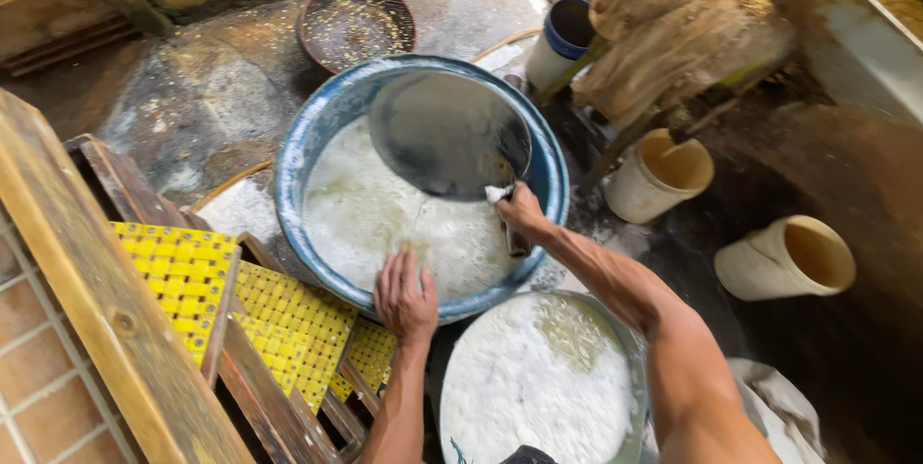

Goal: The person stirs a white liquid in a large metal basin using a metal scoop. The person repeatedly scoops liquid from a smaller blue basin and pours it into the large basin while continuing to stir.

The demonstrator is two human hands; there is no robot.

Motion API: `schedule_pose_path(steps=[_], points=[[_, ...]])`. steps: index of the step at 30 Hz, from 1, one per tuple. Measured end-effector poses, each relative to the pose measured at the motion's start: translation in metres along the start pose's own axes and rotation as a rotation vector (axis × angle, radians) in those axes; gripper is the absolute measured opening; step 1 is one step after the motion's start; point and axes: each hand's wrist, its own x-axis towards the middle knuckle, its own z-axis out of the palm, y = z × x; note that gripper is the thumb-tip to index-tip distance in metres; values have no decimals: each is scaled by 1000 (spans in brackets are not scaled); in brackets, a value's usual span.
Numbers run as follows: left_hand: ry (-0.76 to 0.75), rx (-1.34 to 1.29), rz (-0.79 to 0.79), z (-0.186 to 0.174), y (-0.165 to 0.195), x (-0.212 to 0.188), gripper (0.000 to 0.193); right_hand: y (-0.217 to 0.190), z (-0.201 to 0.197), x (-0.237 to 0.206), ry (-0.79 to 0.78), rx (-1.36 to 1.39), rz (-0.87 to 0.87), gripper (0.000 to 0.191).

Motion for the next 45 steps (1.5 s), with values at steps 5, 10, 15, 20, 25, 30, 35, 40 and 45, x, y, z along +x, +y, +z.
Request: schedule_pose_path(steps=[5, 10, 15, 20, 25, 30, 35, 40, 45], points=[[4, 13, 26, 7, -9, 1, 40, -10, 65, 92, 301, -372, -34, 42], [35, -7, 31, -3, -5, 7, 39, 7, 125, 94, -50, -171, 73, 34], [58, 3, 22, -13, -1, 14, 41, 14, 176, 74, -740, 191, 506, 18], [59, -11, 15, -16, -2, 15, 56, 9, 194, 72, -994, 557, 679, 10], [128, -5, 24, -13, -2, 16, 75, 8, 177, 70, -1058, 584, 658, 4], [195, -33, 45, -13, -1, 10, 78, 11, 128, 50, -1127, 574, 792, 7], [186, -146, 22, -11, 1, 5, 85, 25, 38, -15, -933, 615, 834, 9], [138, -218, -70, -5, 8, 2, 89, 65, -55, -120, -713, 584, 658, 10], [134, -411, -95, -8, 22, -18, 79, 152, -116, -244, -601, 680, 696, 9]])
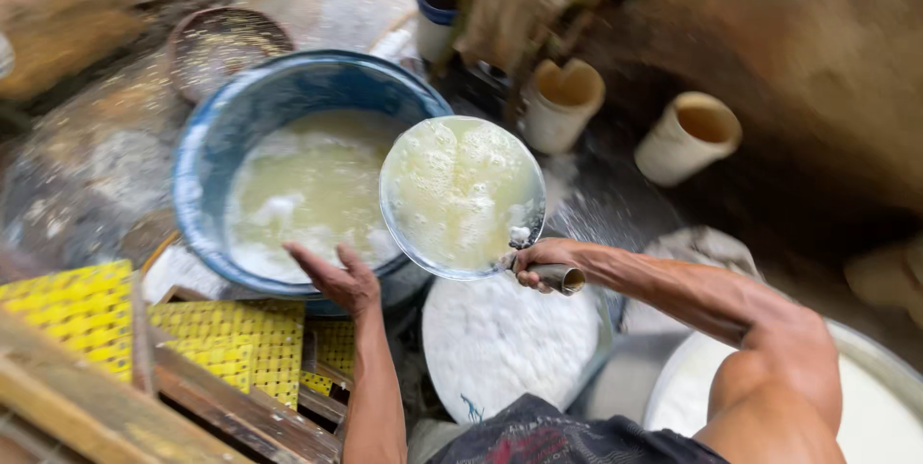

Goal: The person stirs a white liquid in a large metal basin using a metal scoop. The person repeatedly scoops liquid from a smaller blue basin and pours it into the large basin while continuing to stir.

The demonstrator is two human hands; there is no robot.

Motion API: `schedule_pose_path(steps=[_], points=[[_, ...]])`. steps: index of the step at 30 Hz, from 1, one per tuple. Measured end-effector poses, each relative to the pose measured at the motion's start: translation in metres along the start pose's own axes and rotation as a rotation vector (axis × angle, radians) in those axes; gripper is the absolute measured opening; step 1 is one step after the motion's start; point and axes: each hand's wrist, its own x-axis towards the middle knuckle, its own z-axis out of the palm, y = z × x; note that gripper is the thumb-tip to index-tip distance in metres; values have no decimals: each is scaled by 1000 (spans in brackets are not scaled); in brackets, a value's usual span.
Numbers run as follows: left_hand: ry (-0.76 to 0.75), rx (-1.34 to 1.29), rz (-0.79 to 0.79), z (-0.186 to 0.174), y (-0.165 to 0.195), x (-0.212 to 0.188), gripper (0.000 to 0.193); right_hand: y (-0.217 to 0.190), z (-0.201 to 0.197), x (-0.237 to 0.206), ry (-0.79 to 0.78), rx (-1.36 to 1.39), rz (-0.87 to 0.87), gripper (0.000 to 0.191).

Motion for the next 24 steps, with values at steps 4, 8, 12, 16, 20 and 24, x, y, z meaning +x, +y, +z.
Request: schedule_pose_path(steps=[4, 8, 12, 16, 20, 24], points=[[-102, -183, 84, 9, 37, -53, 78, 122, -38, -62, 81, 188, -34, 14], [-464, -329, 147, -1, 77, -140, 72, 246, -58, -114, 216, 416, -24, 12], [-806, -362, 149, -32, 105, -233, 69, 358, -78, -155, 310, 623, -55, 3], [-994, -327, 126, -64, 127, -304, 66, 452, -106, -184, 334, 838, -102, 2], [-1058, -270, 107, -86, 142, -347, 67, 528, -136, -197, 442, 935, -134, 5], [-1098, -235, 140, -104, 155, -370, 67, 581, -155, -208, 436, 1055, -189, 10]])
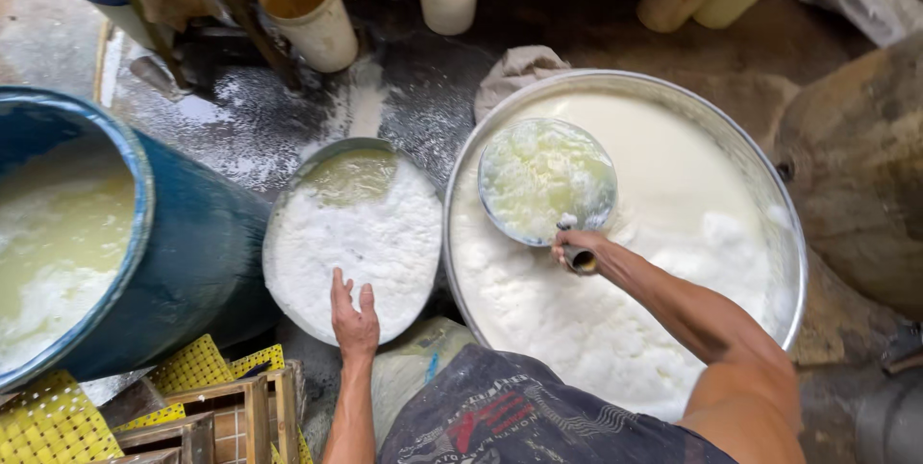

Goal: The person stirs a white liquid in a large metal basin using a metal scoop. The person repeatedly scoops liquid from a smaller blue basin and pours it into the large basin while continuing to stir.

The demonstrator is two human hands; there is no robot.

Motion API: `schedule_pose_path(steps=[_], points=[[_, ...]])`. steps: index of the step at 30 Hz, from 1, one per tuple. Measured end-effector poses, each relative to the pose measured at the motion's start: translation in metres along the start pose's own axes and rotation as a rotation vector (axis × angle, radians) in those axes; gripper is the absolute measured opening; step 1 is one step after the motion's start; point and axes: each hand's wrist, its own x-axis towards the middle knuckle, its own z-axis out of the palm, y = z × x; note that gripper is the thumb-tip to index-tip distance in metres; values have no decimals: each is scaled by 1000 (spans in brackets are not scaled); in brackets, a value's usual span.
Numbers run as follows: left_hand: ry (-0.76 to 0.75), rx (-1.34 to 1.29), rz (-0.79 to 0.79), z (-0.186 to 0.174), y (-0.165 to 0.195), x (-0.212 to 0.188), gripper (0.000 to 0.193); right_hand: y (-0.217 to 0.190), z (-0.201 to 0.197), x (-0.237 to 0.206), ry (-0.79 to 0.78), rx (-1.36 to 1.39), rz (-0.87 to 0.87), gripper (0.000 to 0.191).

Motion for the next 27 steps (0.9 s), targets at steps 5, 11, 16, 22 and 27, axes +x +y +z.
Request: schedule_pose_path(steps=[5, 11, 16, 22, 27], points=[[-22, 86, 46, -3, 8, -3, 67, 10, -31, -3, 128, 67, -103, 8], [44, 166, 75, -34, -11, 26, 66, 44, -71, -7, 377, 51, -111, 10], [271, 169, 52, -99, -43, 58, 67, 73, -112, -18, 753, 81, -485, 19], [649, 303, 42, -208, -98, 106, 63, 41, -76, -63, 858, -62, -1005, 21], [846, 408, -18, -275, -146, 145, 61, -14, 65, -63, 446, -5, -1095, 8]])
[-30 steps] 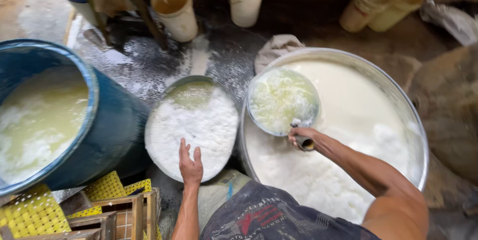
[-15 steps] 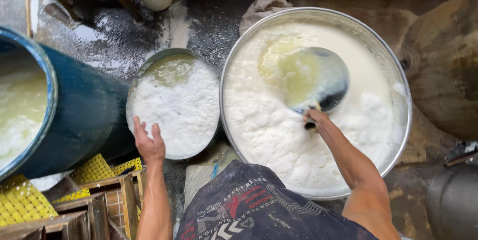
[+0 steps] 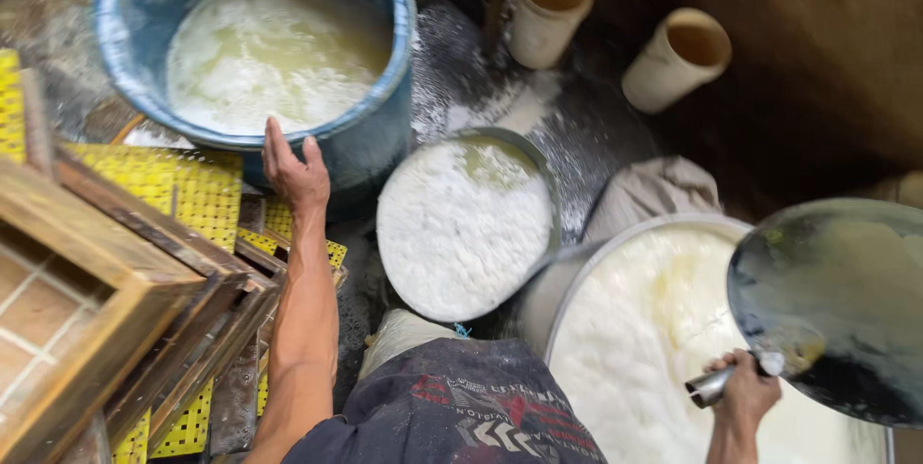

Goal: The person stirs a white liquid in a large metal basin using a metal scoop. The person repeatedly scoops liquid from a smaller blue basin and pours it into the large basin while continuing to stir.

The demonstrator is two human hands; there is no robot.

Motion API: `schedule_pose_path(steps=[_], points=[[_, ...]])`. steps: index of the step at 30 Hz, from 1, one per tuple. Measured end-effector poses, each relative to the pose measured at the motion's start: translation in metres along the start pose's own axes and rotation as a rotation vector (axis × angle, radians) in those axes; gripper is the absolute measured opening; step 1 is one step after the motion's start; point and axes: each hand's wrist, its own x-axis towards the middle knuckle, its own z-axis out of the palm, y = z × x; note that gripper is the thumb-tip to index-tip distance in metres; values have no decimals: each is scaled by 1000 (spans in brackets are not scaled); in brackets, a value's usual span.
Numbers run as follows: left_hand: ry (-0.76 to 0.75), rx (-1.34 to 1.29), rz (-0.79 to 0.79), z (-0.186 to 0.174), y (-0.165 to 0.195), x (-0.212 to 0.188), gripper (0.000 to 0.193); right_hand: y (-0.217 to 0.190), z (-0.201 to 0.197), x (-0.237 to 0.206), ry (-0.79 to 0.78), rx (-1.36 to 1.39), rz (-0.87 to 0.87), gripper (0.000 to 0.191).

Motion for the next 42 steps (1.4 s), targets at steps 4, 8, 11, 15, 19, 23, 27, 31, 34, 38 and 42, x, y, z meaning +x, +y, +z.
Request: schedule_pose_path(steps=[4, 8, 11, 15, 19, 23, 27, 31, 34, 38, 42], points=[[96, 15, -46, 16, -36, 38, 60, -14, 182, -15, -339, -106, -5, 10], [97, 77, -172, 29, -59, 65, 59, -25, 379, -70, -716, -362, 169, 13], [76, 180, -231, 37, -69, 71, 60, -25, 515, -128, -993, -490, 229, 13], [66, 281, -255, 44, -74, 76, 53, -10, 672, -184, -1311, -699, 256, 20], [74, 291, -267, 47, -78, 75, 46, 28, 807, -207, -1408, -749, 77, 19], [70, 319, -249, 50, -83, 73, 43, 56, 901, -214, -1199, -908, -399, 41], [81, 330, -240, 53, -84, 75, 41, 80, 954, -222, -832, -991, -760, 42], [101, 338, -222, 46, -78, 79, 39, 125, 956, -238, -1065, -1018, -411, 23], [136, 331, -219, 40, -70, 83, 37, 160, 939, -256, -1345, -928, 355, 11], [146, 339, -195, 34, -61, 85, 37, 180, 934, -274, -1383, -854, 1042, 12], [192, 350, -161, 33, -63, 89, 43, 176, 939, -287, -1458, -831, 1256, 9]])
